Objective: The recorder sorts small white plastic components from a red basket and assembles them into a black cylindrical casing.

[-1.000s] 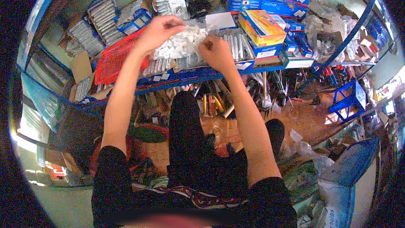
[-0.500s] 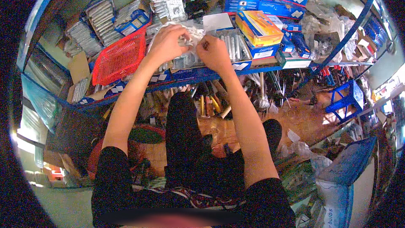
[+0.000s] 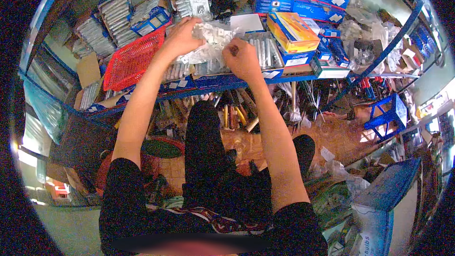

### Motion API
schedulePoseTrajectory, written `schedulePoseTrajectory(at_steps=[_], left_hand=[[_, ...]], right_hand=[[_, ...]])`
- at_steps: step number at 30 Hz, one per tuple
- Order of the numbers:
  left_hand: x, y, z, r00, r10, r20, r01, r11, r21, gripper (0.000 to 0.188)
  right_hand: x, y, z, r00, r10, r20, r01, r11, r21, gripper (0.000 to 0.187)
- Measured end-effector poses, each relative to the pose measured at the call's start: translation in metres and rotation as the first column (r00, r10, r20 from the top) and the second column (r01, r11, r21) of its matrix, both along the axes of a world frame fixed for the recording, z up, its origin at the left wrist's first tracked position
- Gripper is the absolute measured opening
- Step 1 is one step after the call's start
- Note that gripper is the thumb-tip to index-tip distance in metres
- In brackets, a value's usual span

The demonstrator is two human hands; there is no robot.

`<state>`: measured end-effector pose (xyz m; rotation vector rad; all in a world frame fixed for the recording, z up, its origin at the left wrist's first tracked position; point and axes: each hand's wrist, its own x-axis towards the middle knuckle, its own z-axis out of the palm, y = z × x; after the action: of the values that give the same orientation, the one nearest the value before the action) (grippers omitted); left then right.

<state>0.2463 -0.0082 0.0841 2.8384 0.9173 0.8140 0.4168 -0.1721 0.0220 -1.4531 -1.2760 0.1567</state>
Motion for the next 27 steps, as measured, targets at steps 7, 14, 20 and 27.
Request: schedulePoseTrajectory(at_steps=[7, 14, 20, 27], left_hand=[[-0.073, -0.031, 0.047, 0.967, 0.174, 0.188, -0.134, 0.969, -0.208, 0.032], [-0.184, 0.048, 0.038, 0.905, -0.106, -0.412, -0.142, 0.838, -0.527, 0.025], [-0.167, 0.065, 0.004, 0.905, -0.226, -0.361, -0.039, 0.8, -0.599, 0.032], [-0.166, 0.068, 0.024, 0.842, -0.238, -0.485, -0.062, 0.849, -0.524, 0.039]], right_hand=[[0.008, -0.006, -0.004, 0.999, -0.038, 0.03, 0.038, 0.999, -0.002, 0.019], [0.004, 0.001, -0.001, 1.0, -0.001, 0.029, -0.001, 0.999, 0.052, 0.019], [0.007, -0.002, -0.006, 0.996, -0.013, 0.086, 0.01, 1.0, 0.029, 0.018], [0.005, 0.001, -0.006, 0.998, 0.01, 0.057, -0.012, 0.999, 0.034, 0.02]])
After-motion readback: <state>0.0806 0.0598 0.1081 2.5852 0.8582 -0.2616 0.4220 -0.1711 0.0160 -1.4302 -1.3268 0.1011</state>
